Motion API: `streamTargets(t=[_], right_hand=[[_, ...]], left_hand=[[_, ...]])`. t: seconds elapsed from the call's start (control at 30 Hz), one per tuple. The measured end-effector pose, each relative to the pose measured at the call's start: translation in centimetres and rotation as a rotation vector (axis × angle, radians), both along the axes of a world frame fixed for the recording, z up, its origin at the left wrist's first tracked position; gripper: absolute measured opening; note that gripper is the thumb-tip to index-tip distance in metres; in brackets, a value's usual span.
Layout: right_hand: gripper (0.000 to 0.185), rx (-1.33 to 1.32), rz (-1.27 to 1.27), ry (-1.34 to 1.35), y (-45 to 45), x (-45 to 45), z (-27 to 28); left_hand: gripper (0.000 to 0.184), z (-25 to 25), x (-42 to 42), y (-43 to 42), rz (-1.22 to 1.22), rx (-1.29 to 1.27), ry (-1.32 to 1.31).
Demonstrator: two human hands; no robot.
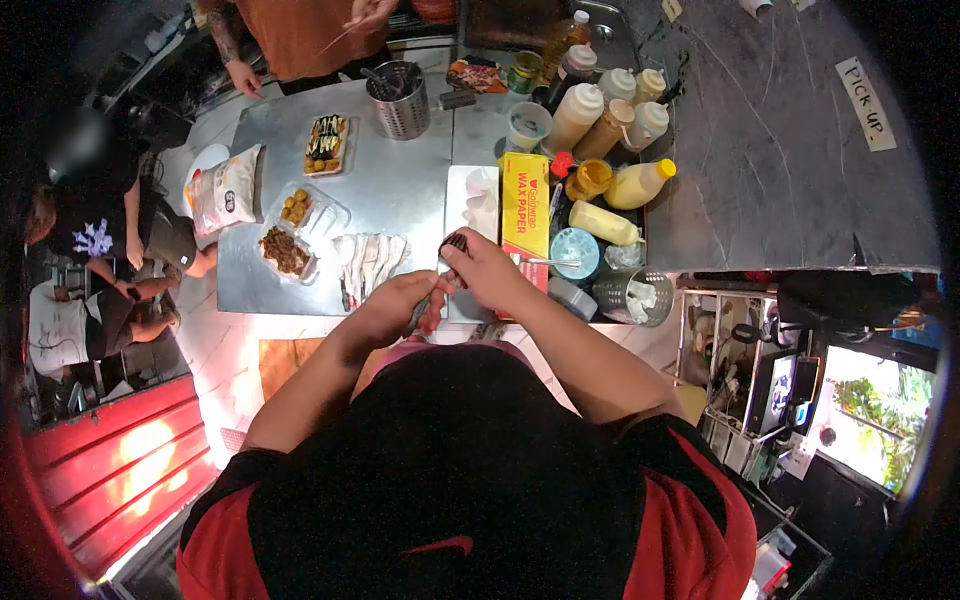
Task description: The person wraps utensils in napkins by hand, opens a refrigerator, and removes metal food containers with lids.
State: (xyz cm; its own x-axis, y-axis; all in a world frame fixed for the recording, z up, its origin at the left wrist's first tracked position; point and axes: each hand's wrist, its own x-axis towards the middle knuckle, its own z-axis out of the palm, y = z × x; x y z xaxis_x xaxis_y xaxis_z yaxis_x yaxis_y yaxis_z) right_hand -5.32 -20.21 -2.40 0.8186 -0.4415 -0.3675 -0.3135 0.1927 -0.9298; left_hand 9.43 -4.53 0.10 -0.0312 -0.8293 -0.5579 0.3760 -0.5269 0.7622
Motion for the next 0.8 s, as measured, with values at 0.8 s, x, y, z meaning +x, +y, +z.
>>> streamTargets(t=[0.8], right_hand=[[0.049, -0.571, -0.326, 0.428, 1.6, 8.4, 2.9]], left_hand=[[0.032, -3.1, 13.5, 9.3, -0.104, -0.047, -0.391]])
